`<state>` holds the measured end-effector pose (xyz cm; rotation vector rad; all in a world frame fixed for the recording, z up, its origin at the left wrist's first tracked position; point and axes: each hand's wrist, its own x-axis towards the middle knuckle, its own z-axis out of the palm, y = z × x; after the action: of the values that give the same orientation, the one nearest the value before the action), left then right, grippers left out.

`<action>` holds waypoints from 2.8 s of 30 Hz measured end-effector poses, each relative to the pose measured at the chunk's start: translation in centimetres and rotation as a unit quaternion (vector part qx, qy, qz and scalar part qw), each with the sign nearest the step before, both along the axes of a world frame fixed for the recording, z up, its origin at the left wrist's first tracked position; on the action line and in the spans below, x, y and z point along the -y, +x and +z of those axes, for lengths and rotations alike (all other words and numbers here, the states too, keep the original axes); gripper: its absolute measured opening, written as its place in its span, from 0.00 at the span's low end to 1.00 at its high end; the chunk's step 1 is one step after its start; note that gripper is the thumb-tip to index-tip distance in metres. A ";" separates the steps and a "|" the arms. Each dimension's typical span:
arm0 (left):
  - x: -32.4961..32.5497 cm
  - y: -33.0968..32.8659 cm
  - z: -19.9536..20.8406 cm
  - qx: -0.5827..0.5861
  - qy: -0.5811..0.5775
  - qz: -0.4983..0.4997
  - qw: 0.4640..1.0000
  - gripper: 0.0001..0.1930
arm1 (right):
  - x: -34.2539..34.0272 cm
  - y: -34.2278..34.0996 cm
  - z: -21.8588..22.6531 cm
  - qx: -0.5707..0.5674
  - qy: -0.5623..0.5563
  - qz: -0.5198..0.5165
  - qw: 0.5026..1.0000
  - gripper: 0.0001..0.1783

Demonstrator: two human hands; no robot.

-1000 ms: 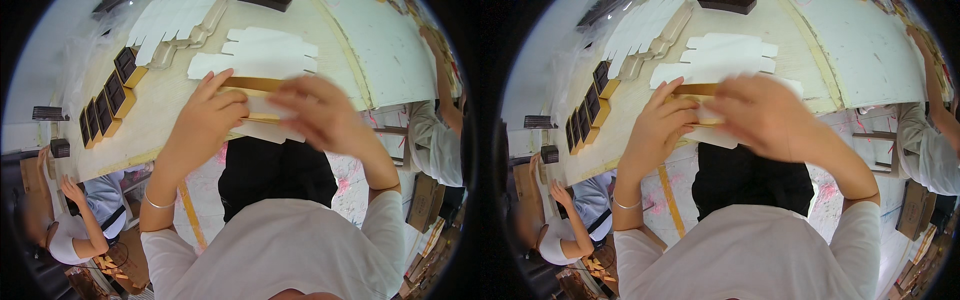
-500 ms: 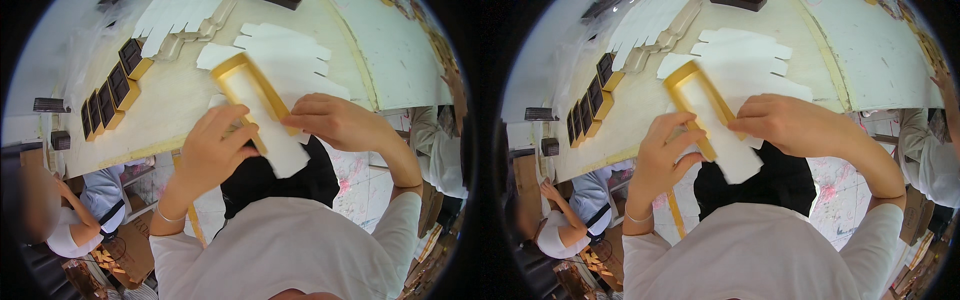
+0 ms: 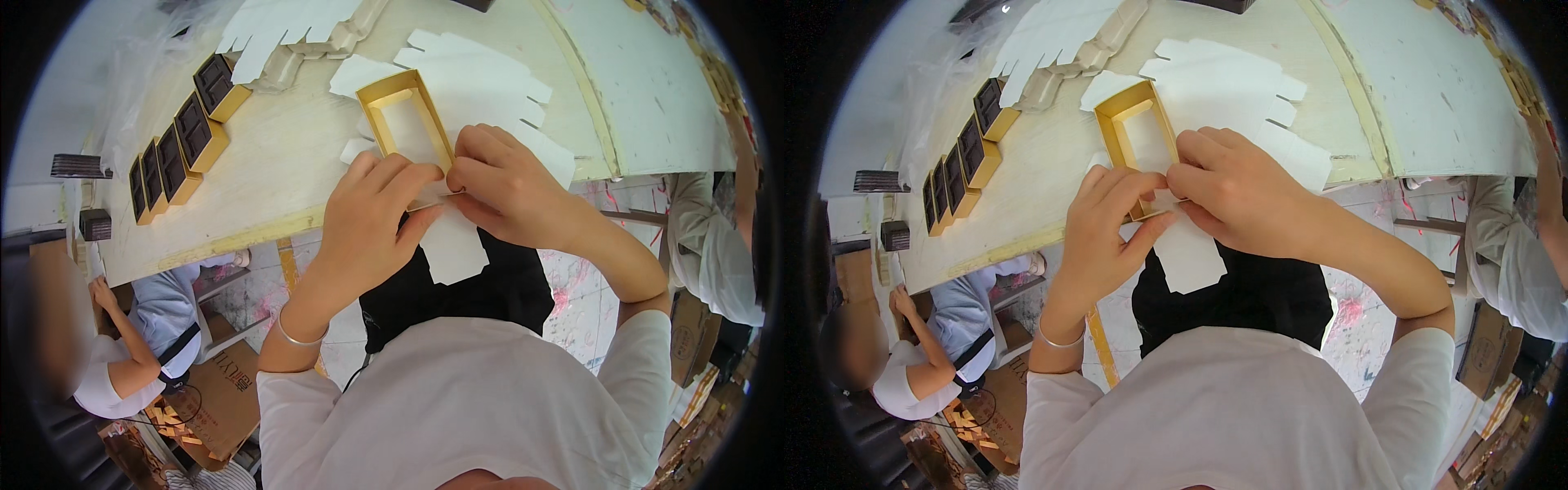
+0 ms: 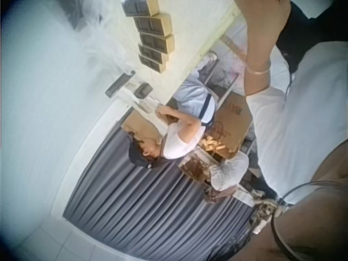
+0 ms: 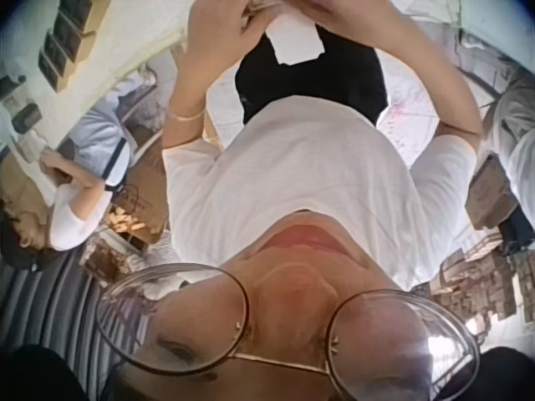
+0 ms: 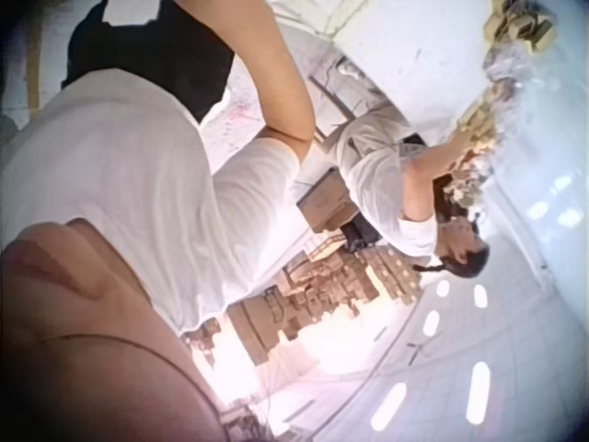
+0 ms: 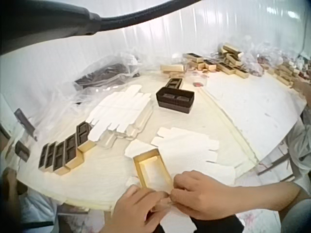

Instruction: The person folds flat cardboard pieces into rectangular boxes and places dark rectangular inserts inside them. The person repeats this process multiple times, stacking the finished boxes on the table.

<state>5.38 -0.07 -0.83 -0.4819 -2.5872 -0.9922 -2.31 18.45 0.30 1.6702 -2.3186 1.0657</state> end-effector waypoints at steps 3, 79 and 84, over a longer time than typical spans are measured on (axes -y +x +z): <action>-0.4 0.2 -0.8 0.018 0.048 0.012 0.999 0.06 | -0.7 0.4 -0.1 0.021 0.049 -0.013 0.998 0.16; 3.9 -2.3 1.7 0.010 -0.094 0.004 0.996 0.44 | -6.3 -8.4 5.6 0.325 -0.080 -0.158 0.929 0.25; 3.3 -2.6 1.1 0.069 -0.035 -0.008 0.997 0.44 | -4.8 -6.6 5.4 0.281 0.161 -0.166 0.931 0.23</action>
<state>2.76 -3.36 0.25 -0.4690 -2.7520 -0.9758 -8.89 23.22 5.69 1.0586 -3.1406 1.2616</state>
